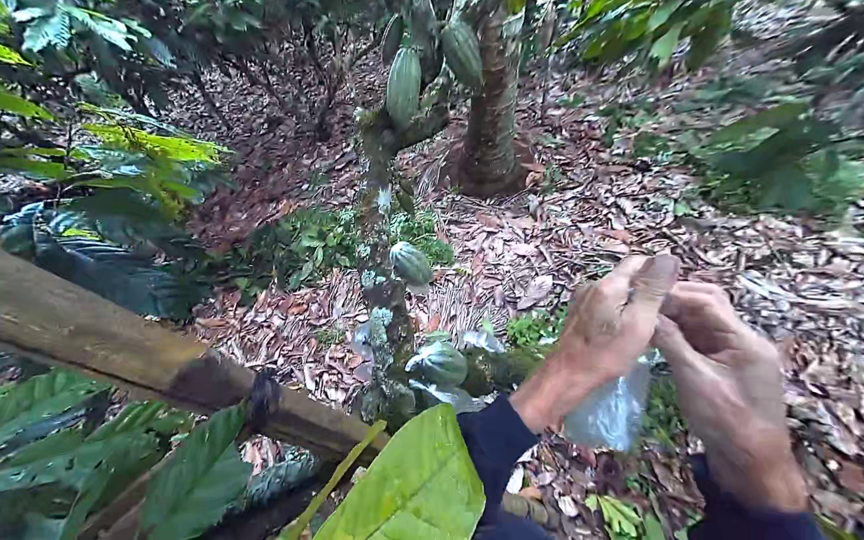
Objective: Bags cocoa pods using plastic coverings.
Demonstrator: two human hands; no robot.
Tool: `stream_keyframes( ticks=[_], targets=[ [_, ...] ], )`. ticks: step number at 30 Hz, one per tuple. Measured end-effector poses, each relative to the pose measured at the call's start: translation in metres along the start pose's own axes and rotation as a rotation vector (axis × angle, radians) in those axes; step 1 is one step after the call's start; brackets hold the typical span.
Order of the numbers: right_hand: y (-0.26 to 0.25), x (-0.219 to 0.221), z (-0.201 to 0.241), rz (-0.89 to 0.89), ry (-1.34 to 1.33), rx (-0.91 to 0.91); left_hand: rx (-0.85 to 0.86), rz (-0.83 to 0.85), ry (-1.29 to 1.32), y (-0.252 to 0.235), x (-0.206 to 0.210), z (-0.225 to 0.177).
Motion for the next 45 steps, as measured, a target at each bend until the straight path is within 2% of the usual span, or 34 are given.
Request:
stream_keyframes(
  ticks=[5, 10, 14, 17, 21, 23, 29, 32, 35, 37, 41, 45],
  targets=[
    [0.011, 0.037, -0.036, -0.030, -0.179, 0.140, -0.066, 0.047, 0.033, 0.015, -0.026, 0.041],
    [-0.002, 0.053, -0.039, 0.027, -0.191, 0.099, -0.109, 0.122, 0.119, 0.029, -0.055, 0.066],
    [-0.012, 0.071, -0.037, 0.023, -0.230, 0.140, -0.113, 0.015, 0.200, 0.037, -0.079, 0.062],
    [-0.016, 0.086, -0.040, 0.014, -0.248, 0.213, -0.123, -0.135, 0.228, 0.043, -0.100, 0.067],
    [-0.013, 0.102, -0.043, 0.166, -0.257, 0.304, -0.166, -0.302, 0.304, 0.049, -0.118, 0.079],
    [-0.010, 0.108, -0.045, 0.163, -0.294, 0.328, -0.144, -0.336, 0.321, 0.049, -0.123, 0.082],
    [-0.018, 0.098, -0.058, 0.035, -0.301, 0.282, -0.151, -0.314, 0.360, 0.052, -0.129, 0.091],
    [-0.020, 0.097, -0.059, 0.057, -0.238, 0.301, -0.149, -0.327, 0.367, 0.054, -0.130, 0.095],
    [-0.010, 0.103, -0.061, 0.177, -0.176, 0.356, -0.142, -0.361, 0.340, 0.054, -0.127, 0.101],
    [0.005, 0.104, -0.066, 0.159, -0.184, 0.371, -0.147, -0.359, 0.295, 0.059, -0.122, 0.107],
    [0.022, 0.083, -0.083, 0.028, -0.172, 0.323, -0.186, -0.323, 0.310, 0.075, -0.101, 0.123],
    [0.039, 0.066, -0.090, 0.013, -0.126, 0.289, -0.377, -0.212, 0.402, 0.104, -0.058, 0.149]
  ],
)
Point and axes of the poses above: each hand's wrist, its own y-axis away from the middle knuckle, its own x-axis out of the palm, z = x × y, the point moved 10 cm from there along -y, towards the middle knuckle, and after that the axes turned 8 degrees about y, right-handed, at the moved point
